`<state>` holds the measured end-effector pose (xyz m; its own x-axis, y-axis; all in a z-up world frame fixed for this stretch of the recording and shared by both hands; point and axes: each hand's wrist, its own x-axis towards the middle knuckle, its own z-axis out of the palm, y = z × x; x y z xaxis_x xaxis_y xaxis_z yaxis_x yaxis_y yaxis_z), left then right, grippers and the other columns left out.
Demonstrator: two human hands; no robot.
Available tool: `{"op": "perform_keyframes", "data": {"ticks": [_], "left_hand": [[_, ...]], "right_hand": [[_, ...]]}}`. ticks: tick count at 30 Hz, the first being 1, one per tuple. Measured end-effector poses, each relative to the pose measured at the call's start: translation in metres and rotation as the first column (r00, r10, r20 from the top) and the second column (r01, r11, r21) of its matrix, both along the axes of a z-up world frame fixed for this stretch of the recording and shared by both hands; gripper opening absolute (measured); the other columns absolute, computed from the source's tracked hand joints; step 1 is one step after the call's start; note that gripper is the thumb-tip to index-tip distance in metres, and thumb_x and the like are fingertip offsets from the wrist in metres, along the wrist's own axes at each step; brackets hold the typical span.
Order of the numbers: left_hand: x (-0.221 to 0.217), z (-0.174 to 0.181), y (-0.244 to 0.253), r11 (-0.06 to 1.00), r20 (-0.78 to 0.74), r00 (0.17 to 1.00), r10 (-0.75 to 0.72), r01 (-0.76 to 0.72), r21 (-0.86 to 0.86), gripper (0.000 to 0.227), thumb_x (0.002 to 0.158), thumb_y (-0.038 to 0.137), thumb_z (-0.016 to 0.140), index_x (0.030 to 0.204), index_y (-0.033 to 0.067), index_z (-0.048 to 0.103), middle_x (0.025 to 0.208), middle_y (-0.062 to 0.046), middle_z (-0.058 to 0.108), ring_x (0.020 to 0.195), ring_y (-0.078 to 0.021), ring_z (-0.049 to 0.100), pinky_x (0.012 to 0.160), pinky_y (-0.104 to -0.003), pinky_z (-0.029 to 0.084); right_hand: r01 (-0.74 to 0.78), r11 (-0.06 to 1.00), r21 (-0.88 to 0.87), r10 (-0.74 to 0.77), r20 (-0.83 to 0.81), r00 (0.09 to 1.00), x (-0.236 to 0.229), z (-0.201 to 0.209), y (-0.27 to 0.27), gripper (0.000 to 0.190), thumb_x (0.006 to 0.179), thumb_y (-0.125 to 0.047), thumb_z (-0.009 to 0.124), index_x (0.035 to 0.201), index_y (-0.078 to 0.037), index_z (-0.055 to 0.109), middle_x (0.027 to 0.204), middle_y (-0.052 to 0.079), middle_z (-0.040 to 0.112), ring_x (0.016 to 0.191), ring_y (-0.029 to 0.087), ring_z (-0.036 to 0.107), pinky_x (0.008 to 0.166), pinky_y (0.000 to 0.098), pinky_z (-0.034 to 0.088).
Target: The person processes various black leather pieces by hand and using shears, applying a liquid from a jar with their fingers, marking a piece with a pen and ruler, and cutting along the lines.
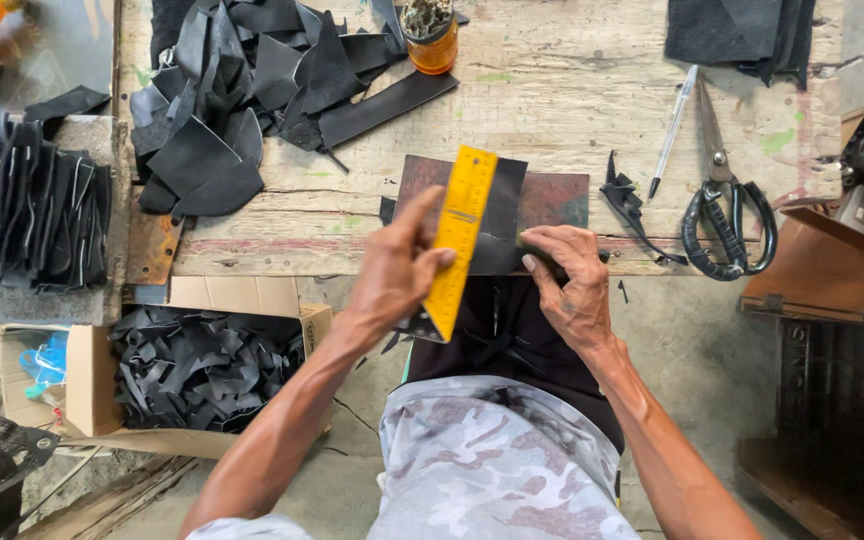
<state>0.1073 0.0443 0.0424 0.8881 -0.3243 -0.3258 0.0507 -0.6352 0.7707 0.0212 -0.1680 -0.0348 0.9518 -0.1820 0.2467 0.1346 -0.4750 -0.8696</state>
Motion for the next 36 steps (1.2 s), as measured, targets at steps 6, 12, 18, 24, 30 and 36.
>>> {"op": "perform_keyframes", "data": {"ticks": [6, 12, 18, 24, 30, 36], "left_hand": [[0.004, -0.034, -0.028, 0.991, 0.257, 0.957, -0.136, 0.129, 0.042, 0.062, 0.083, 0.004, 0.074, 0.141, -0.0019, 0.054, 0.089, -0.020, 0.065, 0.077, -0.0321, 0.065, 0.071, -0.043, 0.051], [0.012, -0.048, -0.035, 0.971, 0.226, 0.955, -0.190, 0.148, 0.188, 0.056, 0.082, 0.007, 0.076, 0.135, 0.0012, 0.061, 0.089, -0.024, 0.066, 0.081, -0.0384, 0.065, 0.074, -0.048, 0.051], [0.013, -0.053, -0.035, 0.981, 0.262, 0.950, -0.170, 0.136, 0.141, 0.070, 0.075, 0.005, 0.078, 0.141, 0.0003, 0.056, 0.088, -0.027, 0.067, 0.083, -0.0430, 0.066, 0.072, -0.050, 0.052], [0.019, -0.060, -0.034, 0.971, 0.282, 0.936, -0.211, 0.168, 0.169, 0.067, 0.075, 0.007, 0.079, 0.138, -0.0017, 0.058, 0.087, -0.028, 0.067, 0.080, -0.0415, 0.069, 0.071, -0.047, 0.055], [0.015, -0.061, -0.033, 0.962, 0.300, 0.926, -0.231, 0.171, 0.213, 0.071, 0.076, 0.009, 0.079, 0.142, -0.0008, 0.054, 0.090, -0.026, 0.067, 0.084, -0.0422, 0.067, 0.074, -0.049, 0.053], [0.016, -0.054, -0.036, 0.957, 0.229, 0.948, -0.222, 0.167, 0.237, 0.073, 0.078, 0.011, 0.079, 0.145, 0.0013, 0.052, 0.088, -0.024, 0.066, 0.081, -0.0382, 0.067, 0.073, -0.048, 0.052]], "right_hand": [[-0.029, 0.998, -0.063, 0.028, -0.024, 0.999, 0.001, 0.000, 0.001, 0.027, 0.088, -0.001, 0.076, 0.115, -0.003, 0.074, 0.119, 0.009, 0.069, 0.116, 0.029, 0.059, 0.101, 0.0391, 0.048], [-0.058, 0.992, -0.112, 0.058, -0.008, 0.998, 0.001, -0.002, -0.004, 0.027, 0.085, 0.003, 0.074, 0.111, -0.004, 0.075, 0.119, 0.008, 0.068, 0.116, 0.030, 0.058, 0.099, 0.0396, 0.049], [-0.081, 0.990, -0.111, 0.082, -0.002, 0.997, 0.004, -0.004, -0.010, 0.027, 0.083, 0.006, 0.075, 0.107, -0.006, 0.076, 0.116, 0.006, 0.068, 0.113, 0.029, 0.059, 0.096, 0.0393, 0.049], [-0.115, 0.990, -0.081, 0.115, -0.005, 0.993, 0.003, -0.002, -0.015, 0.031, 0.080, 0.005, 0.078, 0.108, -0.005, 0.075, 0.119, 0.006, 0.069, 0.116, 0.028, 0.059, 0.100, 0.0387, 0.049], [-0.108, 0.985, -0.134, 0.114, 0.036, 0.993, 0.002, -0.004, -0.012, 0.028, 0.079, 0.004, 0.079, 0.106, -0.006, 0.076, 0.119, 0.007, 0.068, 0.116, 0.029, 0.059, 0.099, 0.0389, 0.050], [-0.151, 0.973, -0.175, 0.157, 0.021, 0.987, 0.000, -0.005, -0.019, 0.031, 0.079, 0.004, 0.077, 0.108, -0.008, 0.077, 0.125, 0.008, 0.067, 0.125, 0.031, 0.057, 0.102, 0.0422, 0.048]]}}
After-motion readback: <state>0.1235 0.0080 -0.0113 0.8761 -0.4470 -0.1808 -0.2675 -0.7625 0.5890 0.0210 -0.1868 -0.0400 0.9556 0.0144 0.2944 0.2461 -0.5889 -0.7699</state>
